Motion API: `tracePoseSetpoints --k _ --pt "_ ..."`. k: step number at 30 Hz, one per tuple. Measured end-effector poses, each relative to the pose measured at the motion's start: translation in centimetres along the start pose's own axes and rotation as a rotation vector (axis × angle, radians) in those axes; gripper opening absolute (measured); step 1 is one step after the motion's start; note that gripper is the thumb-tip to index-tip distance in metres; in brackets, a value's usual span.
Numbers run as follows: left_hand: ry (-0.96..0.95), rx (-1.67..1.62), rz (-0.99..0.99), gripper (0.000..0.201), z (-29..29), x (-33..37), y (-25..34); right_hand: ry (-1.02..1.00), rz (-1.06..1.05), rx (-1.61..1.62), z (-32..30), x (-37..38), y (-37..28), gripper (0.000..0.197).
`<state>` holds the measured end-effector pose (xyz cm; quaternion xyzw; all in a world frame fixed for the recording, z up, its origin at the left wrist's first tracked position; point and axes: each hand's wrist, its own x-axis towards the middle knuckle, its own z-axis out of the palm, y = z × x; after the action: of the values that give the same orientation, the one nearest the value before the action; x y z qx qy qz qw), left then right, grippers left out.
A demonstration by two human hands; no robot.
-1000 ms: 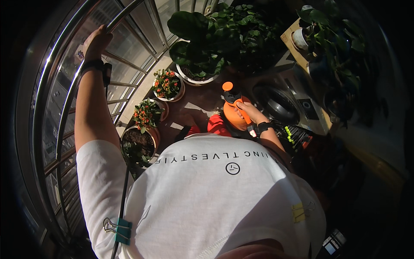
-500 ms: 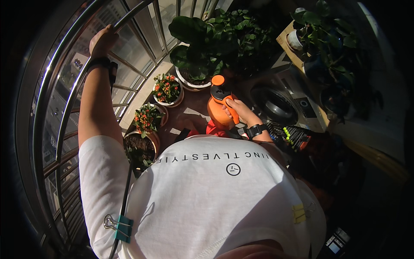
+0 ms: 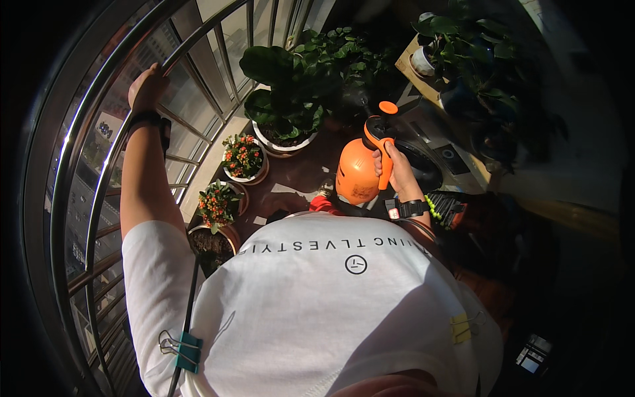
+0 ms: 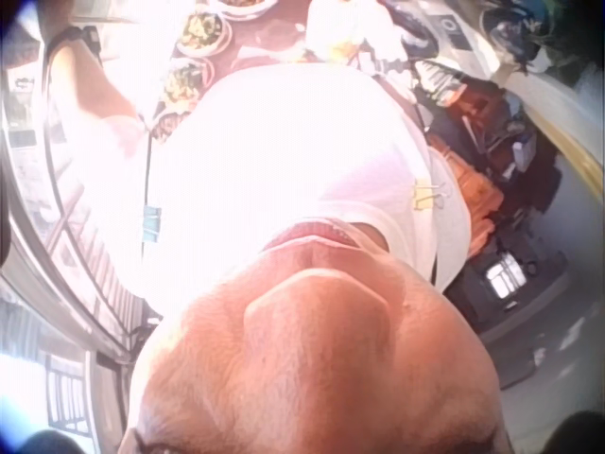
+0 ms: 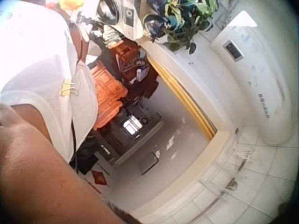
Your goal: The person picks up an orange spray bottle and waters several potted plants on a balcony. They move from plant to plant, spraying water onto the leaves and soil, then return to the starting area.
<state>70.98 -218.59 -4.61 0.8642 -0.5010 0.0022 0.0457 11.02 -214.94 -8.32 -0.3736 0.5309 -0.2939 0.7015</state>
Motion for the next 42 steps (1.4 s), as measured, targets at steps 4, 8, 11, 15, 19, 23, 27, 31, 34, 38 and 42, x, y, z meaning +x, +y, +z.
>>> tracePoseSetpoints --k 4,8,11,15,19,23,27,31,34,38,42 --pt "0.028 -0.010 0.005 0.024 0.4 0.1 -0.2 0.042 -0.041 -0.008 -0.9 -0.4 -1.3 0.043" --pt "0.050 0.000 0.005 0.024 0.6 0.1 -0.3 0.032 -0.064 -0.022 -1.8 -0.5 -2.2 0.044" --pt "0.028 0.006 -0.029 0.024 0.5 0.1 -0.2 0.037 -0.058 -0.037 -2.2 -0.3 -2.7 0.044" --pt "0.023 -0.002 -0.004 0.026 0.4 0.2 -0.2 0.012 -0.031 -0.029 -2.7 0.3 -3.0 0.045" --pt "0.021 0.006 -0.006 0.027 0.8 0.3 -0.7 0.038 -0.042 -0.014 -3.1 0.8 -3.1 0.046" --pt "0.060 -0.045 0.008 0.030 1.4 0.6 -1.0 0.019 -0.077 0.043 -3.9 0.5 -3.9 0.046" --pt "0.055 0.001 -0.027 0.033 1.3 0.8 -0.8 0.037 -0.190 0.149 -6.0 -1.6 -6.9 0.046" --pt "0.067 0.018 -0.022 0.032 1.0 0.7 -0.2 0.169 -0.334 0.151 -8.1 -4.2 -10.8 0.050" --pt "0.074 0.009 -0.046 0.030 0.9 0.5 0.1 0.173 -0.442 0.194 -9.5 -5.2 -13.3 0.050" --pt "0.063 0.030 -0.045 0.030 0.8 0.4 0.2 0.203 -0.473 0.142 -10.5 -5.0 -15.1 0.048" --pt "0.098 0.048 -0.032 0.029 0.8 0.2 0.2 0.251 -0.498 0.201 -11.9 -5.1 -16.3 0.048"
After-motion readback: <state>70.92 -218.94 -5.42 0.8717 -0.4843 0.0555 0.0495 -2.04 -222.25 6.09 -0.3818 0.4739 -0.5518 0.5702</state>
